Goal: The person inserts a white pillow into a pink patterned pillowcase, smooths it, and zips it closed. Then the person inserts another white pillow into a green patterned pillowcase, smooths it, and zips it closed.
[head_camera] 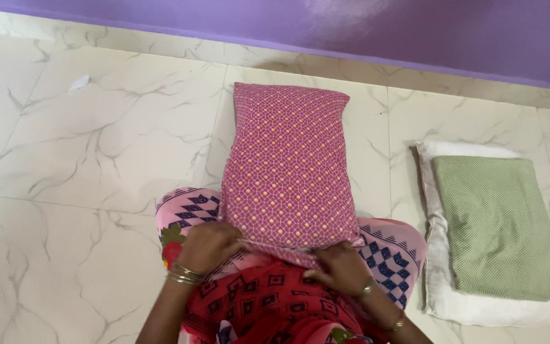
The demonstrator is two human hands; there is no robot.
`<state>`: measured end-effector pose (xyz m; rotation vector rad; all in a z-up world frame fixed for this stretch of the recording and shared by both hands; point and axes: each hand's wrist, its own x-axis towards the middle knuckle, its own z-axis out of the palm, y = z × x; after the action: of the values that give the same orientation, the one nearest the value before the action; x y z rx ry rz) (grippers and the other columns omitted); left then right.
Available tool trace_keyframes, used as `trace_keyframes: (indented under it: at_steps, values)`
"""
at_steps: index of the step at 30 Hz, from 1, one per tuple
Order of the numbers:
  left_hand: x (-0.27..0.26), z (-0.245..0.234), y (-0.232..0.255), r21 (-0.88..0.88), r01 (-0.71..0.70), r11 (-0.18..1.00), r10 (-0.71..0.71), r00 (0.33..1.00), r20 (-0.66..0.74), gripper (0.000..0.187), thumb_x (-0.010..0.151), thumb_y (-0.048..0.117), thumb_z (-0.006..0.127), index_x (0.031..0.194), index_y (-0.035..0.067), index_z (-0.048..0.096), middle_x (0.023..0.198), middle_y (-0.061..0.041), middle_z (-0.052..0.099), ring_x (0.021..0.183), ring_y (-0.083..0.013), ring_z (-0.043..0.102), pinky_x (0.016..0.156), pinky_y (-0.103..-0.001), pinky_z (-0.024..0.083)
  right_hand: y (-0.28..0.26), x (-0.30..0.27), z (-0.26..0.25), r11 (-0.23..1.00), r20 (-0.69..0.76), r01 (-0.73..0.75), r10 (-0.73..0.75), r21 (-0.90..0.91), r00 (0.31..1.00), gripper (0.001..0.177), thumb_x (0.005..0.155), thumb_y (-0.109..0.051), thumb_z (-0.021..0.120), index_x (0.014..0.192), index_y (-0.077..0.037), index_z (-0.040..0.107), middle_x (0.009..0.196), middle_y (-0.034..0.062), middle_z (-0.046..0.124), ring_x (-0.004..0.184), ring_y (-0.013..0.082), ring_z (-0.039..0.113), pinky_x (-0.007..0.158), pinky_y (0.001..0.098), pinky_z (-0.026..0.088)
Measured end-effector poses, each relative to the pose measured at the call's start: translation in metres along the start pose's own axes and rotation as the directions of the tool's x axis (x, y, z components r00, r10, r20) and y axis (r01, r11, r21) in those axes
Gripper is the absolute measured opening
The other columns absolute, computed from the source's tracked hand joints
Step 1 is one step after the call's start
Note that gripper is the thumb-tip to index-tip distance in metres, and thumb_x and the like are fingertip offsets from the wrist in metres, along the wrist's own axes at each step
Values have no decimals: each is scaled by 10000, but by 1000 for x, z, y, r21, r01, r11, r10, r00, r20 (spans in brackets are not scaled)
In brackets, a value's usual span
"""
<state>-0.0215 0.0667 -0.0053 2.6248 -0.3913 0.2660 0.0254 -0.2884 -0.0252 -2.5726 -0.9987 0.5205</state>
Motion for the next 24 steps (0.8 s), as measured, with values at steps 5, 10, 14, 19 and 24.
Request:
trace_keyframes:
  at_steps: [5, 10, 14, 19, 24]
  values:
    - [9, -15, -12, -126, 362, 924, -350, 930, 108, 340, 799, 553, 707, 832, 226, 796, 689, 37, 739, 536, -121, 659, 445, -323, 463, 37, -23, -53, 999, -334, -46, 42, -3, 942, 424, 811, -519, 708, 1060, -184, 778, 592, -7, 705, 547, 135, 668, 892, 516, 469]
    - [39, -4, 14, -148, 31, 989, -46, 994, -99, 395, 824, 541, 738, 812, 147, 755, 664, 1, 706, 547, -144, 632, 498, -319, 457, 38, -13, -72, 842, -365, -301, 479, 448, 798, 433, 881, -323, 668, 1256, -117, 602, 816, 19, 725, 630, 168, 712, 605, 372, 561]
    - [46, 9, 24, -95, 75, 993, -68, 995, 76, 379, 813, 532, 740, 844, 155, 766, 626, -8, 698, 524, -177, 623, 564, -369, 450, 51, -14, -63, 887, -527, -385, 462, 256, 713, 316, 908, -202, 660, 1212, -123, 697, 885, 80, 715, 742, 236, 700, 663, 366, 546]
    - [49, 20, 5, -217, 371, 903, -309, 912, 271, 368, 833, 551, 730, 843, 185, 772, 758, -16, 699, 638, -171, 643, 612, -335, 467, 125, -19, -10, 955, -715, -94, 273, 280, 644, 154, 974, -181, 658, 1075, -76, 708, 985, 86, 680, 885, 236, 618, 757, 314, 508]
    - [46, 43, 15, -548, 271, 791, -154, 956, 249, 370, 865, 505, 713, 847, 136, 700, 992, 37, 693, 818, -94, 696, 752, -260, 605, 200, -28, 55, 419, -121, -100, 469, 902, 875, 366, 1071, -252, 559, 900, 54, 663, 728, -20, 581, 640, 73, 485, 570, 241, 398]
